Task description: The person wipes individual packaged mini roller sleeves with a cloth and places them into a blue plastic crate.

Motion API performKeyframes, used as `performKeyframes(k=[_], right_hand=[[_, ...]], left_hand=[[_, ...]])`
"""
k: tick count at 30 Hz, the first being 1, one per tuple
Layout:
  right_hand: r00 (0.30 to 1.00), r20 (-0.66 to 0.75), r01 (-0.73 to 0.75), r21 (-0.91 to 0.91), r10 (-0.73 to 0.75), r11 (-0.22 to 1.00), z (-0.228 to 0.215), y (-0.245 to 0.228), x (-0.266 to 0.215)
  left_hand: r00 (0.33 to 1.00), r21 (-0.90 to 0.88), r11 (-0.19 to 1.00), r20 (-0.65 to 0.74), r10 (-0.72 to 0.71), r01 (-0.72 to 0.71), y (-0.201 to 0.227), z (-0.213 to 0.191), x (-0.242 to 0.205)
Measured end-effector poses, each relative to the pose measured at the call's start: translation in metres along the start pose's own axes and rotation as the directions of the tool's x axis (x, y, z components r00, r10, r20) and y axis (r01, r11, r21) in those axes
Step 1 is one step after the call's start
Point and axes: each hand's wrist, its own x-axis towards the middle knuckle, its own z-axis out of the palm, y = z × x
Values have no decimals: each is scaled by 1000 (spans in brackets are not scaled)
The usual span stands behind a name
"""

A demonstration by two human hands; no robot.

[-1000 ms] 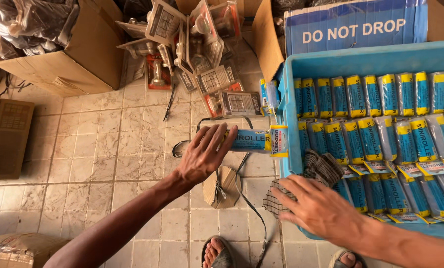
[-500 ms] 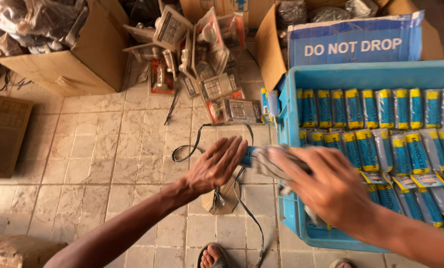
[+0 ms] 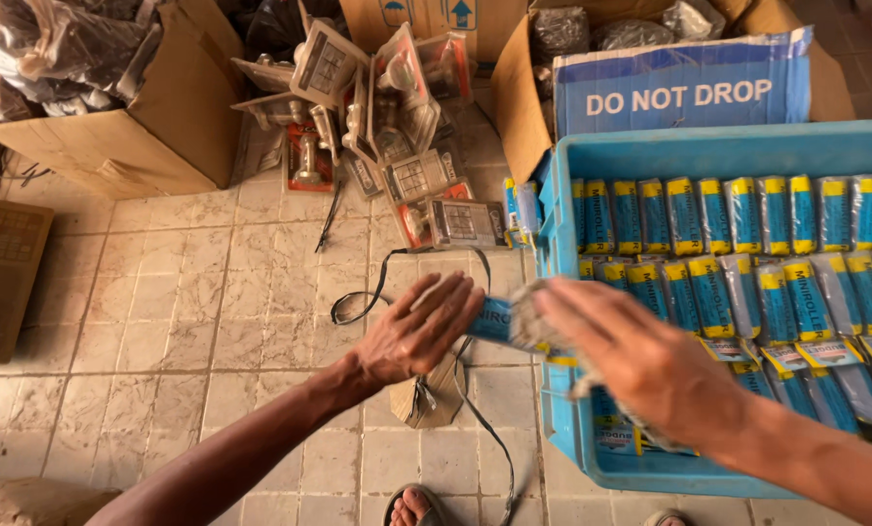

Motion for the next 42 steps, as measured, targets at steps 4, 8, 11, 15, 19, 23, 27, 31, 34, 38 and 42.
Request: performKeyframes(k=[4,8,11,15,19,23,27,31,34,38,42], right_hand=[[984,25,177,-9,-177,984,25,-7,5],[986,140,88,3,-88,996,37,6,-22],[988,154,33,-90,-19,995,14,9,-17],[991,-92,100,40,-96,994,6,-10,12],[978,-14,208,-77,-209,975,42,-4,-23],[990,135,-39,74,29,997,47,11,-45],[995,-99,17,-44,-21,999,15,-6,-6],[989,37,133,160,-141,978,47,-14,-22],[985,171,-2,213,-36,977,56,9,-40],[998,5,58,-69,-58,996,27,-2,-15],[978,6,208,-39,-208,977,37,-16,2]], left_hand=[[986,-84,993,-151,72,-85,14,4,20],[993,4,997,-91,73,-73,7,-9,17],[997,-13,998,-46,56,-57,6,-8,9],[996,-141,988,-73,50,-60,23,8,6],[984,-20,991,-117,131,-134,12,-11,12],[999,59,997,4,51,-51,3,-9,-23],[996,14,998,65,56,-57,13,2,-25],[994,-86,992,-58,90,-95,18,-27,8],[997,54,996,18,76,-77,3,-9,-25],[999,-10,1000,43,9,-8,6,0,-30],[998,-49,997,-34,61,-63,10,-26,16]])
